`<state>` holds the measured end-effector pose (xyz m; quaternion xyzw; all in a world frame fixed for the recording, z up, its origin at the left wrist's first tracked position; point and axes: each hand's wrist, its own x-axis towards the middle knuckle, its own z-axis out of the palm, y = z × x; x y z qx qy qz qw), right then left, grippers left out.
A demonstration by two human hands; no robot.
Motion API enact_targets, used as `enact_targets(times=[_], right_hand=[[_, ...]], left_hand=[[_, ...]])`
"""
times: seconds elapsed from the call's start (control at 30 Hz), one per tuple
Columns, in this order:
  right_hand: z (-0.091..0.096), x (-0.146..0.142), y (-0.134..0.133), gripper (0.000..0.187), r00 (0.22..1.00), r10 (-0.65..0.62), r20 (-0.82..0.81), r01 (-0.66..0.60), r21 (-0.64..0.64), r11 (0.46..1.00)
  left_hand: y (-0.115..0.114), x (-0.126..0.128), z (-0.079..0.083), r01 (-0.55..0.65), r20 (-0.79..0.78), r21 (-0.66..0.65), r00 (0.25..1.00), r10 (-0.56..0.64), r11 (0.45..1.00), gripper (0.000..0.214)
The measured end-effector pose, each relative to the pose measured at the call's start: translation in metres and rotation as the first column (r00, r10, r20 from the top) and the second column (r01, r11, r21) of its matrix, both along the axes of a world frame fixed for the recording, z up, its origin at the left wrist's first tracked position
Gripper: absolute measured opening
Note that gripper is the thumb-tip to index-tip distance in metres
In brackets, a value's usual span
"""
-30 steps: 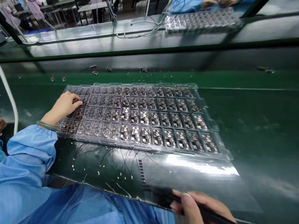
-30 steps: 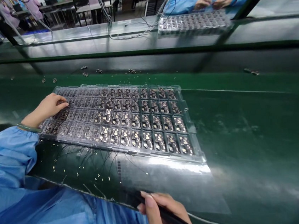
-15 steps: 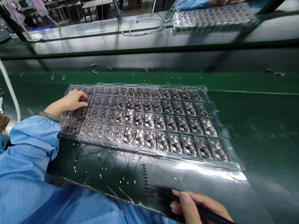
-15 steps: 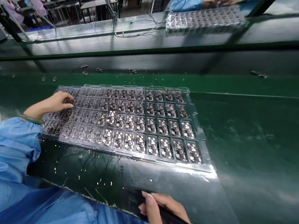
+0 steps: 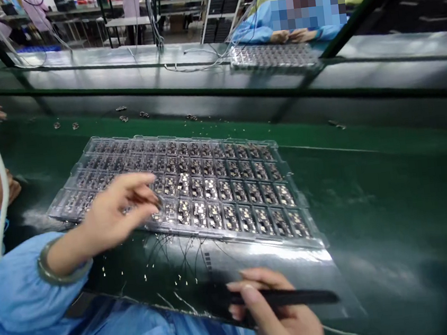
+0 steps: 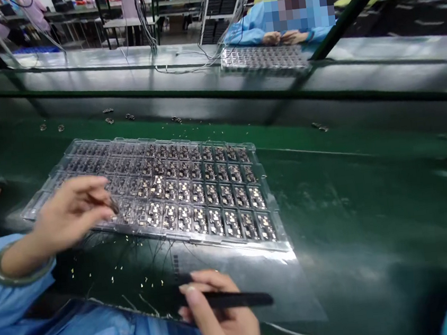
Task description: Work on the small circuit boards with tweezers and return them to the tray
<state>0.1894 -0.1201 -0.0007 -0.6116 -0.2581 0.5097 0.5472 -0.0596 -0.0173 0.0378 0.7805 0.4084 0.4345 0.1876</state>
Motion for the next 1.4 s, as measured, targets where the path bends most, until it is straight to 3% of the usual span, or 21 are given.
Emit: enact_targets(times=[0.03, 0.1, 0.2, 0.3, 0.43, 0.5, 0.57, 0.7, 0.83, 0.9, 1.23, 1.4], right_hand=[[0.005, -0.008, 0.002, 0.037, 0.996, 0.084, -0.003, -0.084, 0.009, 0.996], [0.012, -0.020, 0.006, 0.032, 0.975, 0.222, 0.020, -0.223, 0.059, 0.973], [0.013, -0.028, 0.011, 0.018, 0.952, 0.285, 0.108, -0.296, 0.109, 0.949], [0.007, -0.027, 0.013, 0.017, 0.962, 0.231, 0.147, -0.249, 0.119, 0.961], [-0.005, -0.026, 0.014, 0.019, 0.979, 0.177, 0.104, -0.194, 0.180, 0.964], [-0.009, -0.027, 0.016, 0.020, 0.985, 0.164, 0.059, -0.172, 0.194, 0.966], [-0.013, -0.029, 0.018, 0.021, 0.988, 0.155, -0.006, -0.151, 0.184, 0.971], [-0.015, -0.033, 0.021, 0.023, 0.983, 0.144, -0.114, -0.124, 0.172, 0.977], [-0.014, -0.036, 0.024, 0.023, 0.980, 0.095, -0.175, -0.065, 0.174, 0.983], [-0.014, -0.037, 0.025, 0.023, 0.978, 0.076, -0.193, -0.042, 0.171, 0.984], [-0.015, -0.038, 0.029, 0.016, 0.986, 0.080, -0.145, -0.039, 0.261, 0.964], [-0.013, -0.043, 0.030, 0.018, 0.987, 0.079, -0.137, -0.042, 0.255, 0.966]], left_hand=[[-0.011, 0.013, 0.000, 0.144, -0.044, -0.029, 0.988, -0.145, 0.989, 0.044], [-0.028, 0.033, -0.004, 0.315, -0.115, -0.094, 0.939, -0.325, 0.944, 0.040], [-0.041, 0.047, -0.015, 0.416, -0.095, -0.165, 0.896, -0.434, 0.894, 0.035], [-0.044, 0.048, -0.023, 0.390, 0.058, -0.363, 0.916, -0.397, 0.846, 0.034], [-0.042, 0.046, -0.022, 0.365, 0.287, -0.669, 0.930, -0.228, 0.648, 0.024], [-0.042, 0.046, -0.020, 0.353, 0.328, -0.739, 0.933, -0.150, 0.574, 0.017], [-0.042, 0.047, -0.019, 0.348, 0.344, -0.769, 0.932, -0.112, 0.535, 0.015], [-0.046, 0.051, -0.020, 0.341, 0.344, -0.781, 0.934, -0.095, 0.524, 0.015], [-0.046, 0.054, -0.018, 0.257, 0.285, -0.757, 0.957, -0.051, 0.600, 0.010], [-0.045, 0.054, -0.017, 0.230, 0.270, -0.762, 0.963, -0.026, 0.605, 0.010], [-0.044, 0.056, -0.020, 0.329, 0.383, -0.809, 0.924, 0.012, 0.486, 0.013], [-0.044, 0.056, -0.020, 0.325, 0.378, -0.812, 0.926, 0.011, 0.485, 0.015]])
